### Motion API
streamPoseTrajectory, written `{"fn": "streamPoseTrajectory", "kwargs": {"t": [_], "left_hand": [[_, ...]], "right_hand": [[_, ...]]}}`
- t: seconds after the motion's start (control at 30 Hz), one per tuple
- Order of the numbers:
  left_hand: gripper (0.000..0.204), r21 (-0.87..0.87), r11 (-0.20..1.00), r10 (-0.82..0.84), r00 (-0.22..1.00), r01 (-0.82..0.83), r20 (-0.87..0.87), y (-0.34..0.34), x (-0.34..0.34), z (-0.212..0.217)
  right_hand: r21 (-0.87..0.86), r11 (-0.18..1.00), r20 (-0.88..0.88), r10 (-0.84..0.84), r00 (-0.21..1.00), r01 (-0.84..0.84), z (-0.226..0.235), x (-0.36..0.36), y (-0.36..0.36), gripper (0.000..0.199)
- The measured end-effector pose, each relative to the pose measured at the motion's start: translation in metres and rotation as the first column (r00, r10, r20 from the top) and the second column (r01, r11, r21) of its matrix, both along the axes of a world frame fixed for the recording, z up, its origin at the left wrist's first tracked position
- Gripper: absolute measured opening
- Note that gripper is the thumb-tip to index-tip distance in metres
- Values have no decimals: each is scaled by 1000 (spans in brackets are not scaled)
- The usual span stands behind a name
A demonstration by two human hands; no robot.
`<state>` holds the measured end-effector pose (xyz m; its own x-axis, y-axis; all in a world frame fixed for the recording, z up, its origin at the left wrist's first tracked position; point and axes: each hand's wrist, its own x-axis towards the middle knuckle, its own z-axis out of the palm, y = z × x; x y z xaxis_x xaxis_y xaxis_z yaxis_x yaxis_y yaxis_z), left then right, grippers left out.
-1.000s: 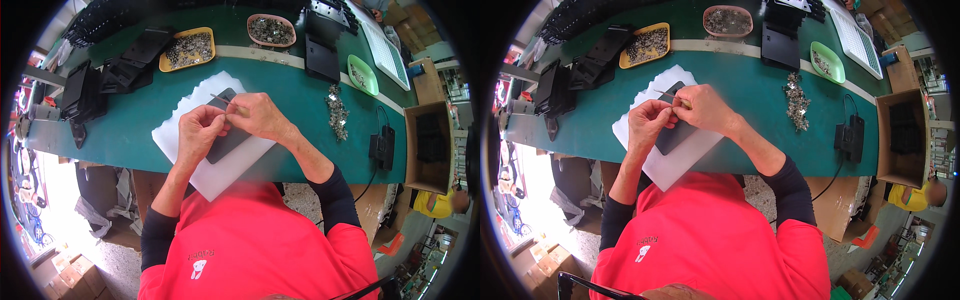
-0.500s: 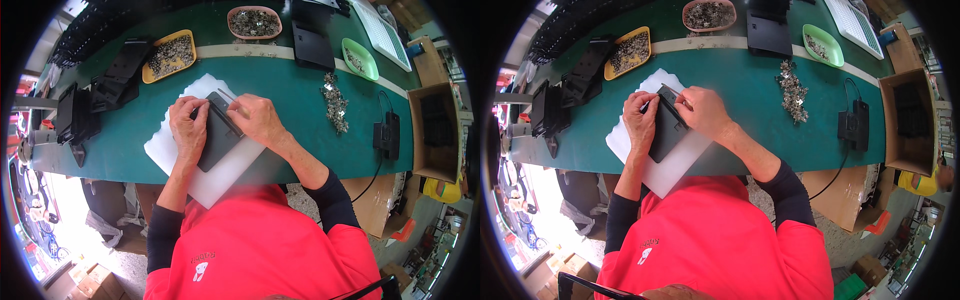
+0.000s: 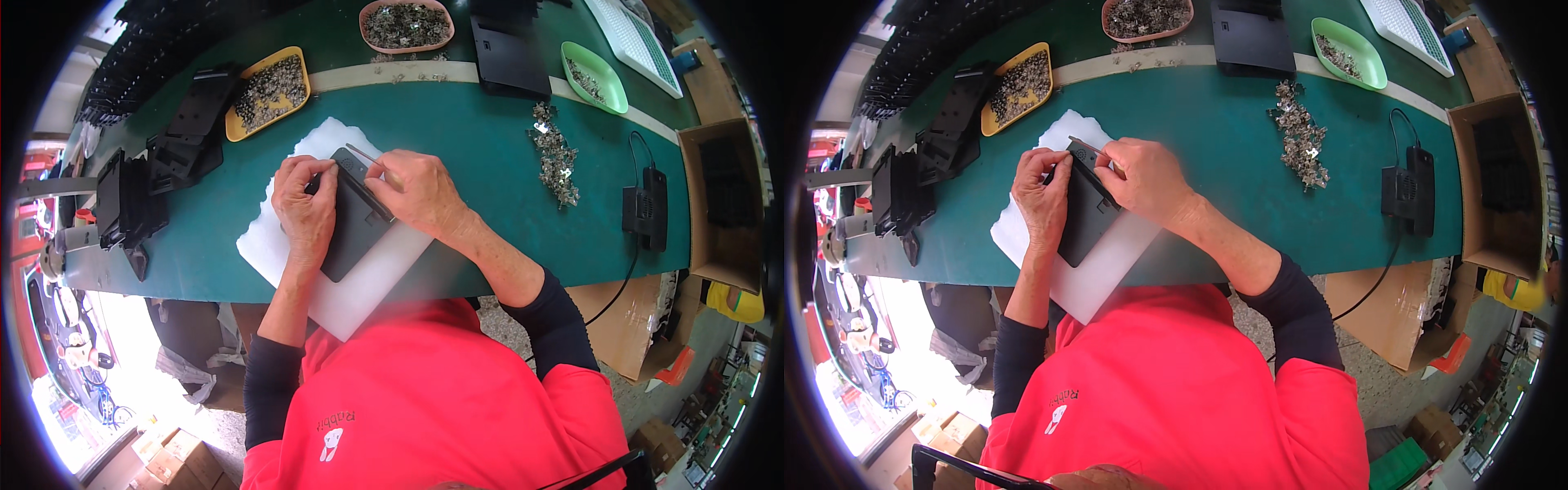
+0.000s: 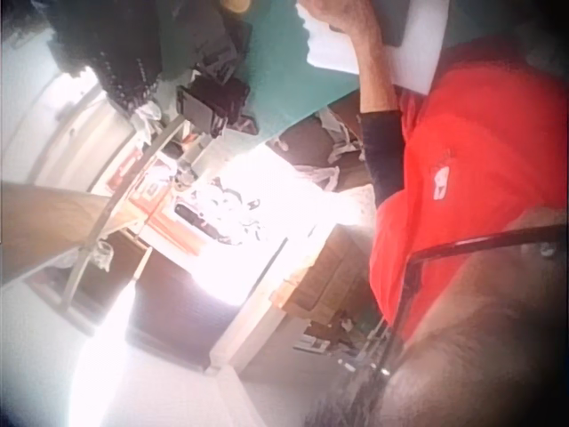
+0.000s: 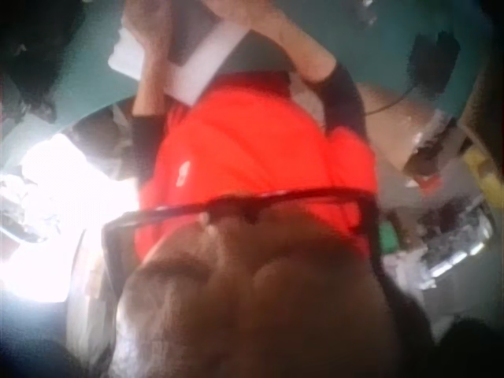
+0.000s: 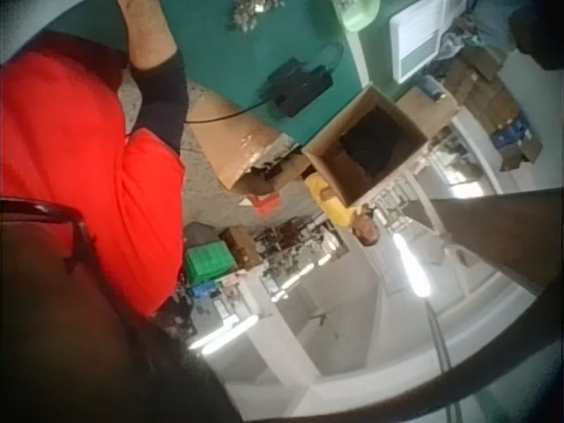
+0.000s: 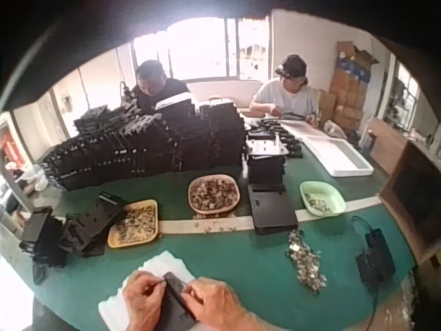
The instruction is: The person assembles a black electronic device by inserting screws into its casing using a screwdriver. They repeatedly pick up screws from a tray, align them with the device, and tighten them while working at a green table.
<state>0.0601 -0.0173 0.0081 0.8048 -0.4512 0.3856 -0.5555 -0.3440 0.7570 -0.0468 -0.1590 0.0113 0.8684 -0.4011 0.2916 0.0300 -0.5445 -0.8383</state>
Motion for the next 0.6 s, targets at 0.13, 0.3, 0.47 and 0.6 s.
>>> {"fn": "streamPoseTrajectory", "kwargs": {"t": [0.13,0.3,0.47,0.6], "left_hand": [[9,92,996,-15,973,-6,232,-4,-4,3],[8,186,982,-39,928,-33,372,-4,-4,5],[13,274,960,-89,867,-56,491,-3,-8,5],[28,433,899,-193,834,-60,517,9,-19,10]], "right_hand": [[-6,1000,-22,4,1000,-4,1,-1,-1,11],[-15,1000,-50,8,999,-9,2,-2,-2,11],[-11,1000,-72,13,997,-13,5,-4,-2,12],[1,1000,-51,17,999,-16,4,-3,0,13]]}}
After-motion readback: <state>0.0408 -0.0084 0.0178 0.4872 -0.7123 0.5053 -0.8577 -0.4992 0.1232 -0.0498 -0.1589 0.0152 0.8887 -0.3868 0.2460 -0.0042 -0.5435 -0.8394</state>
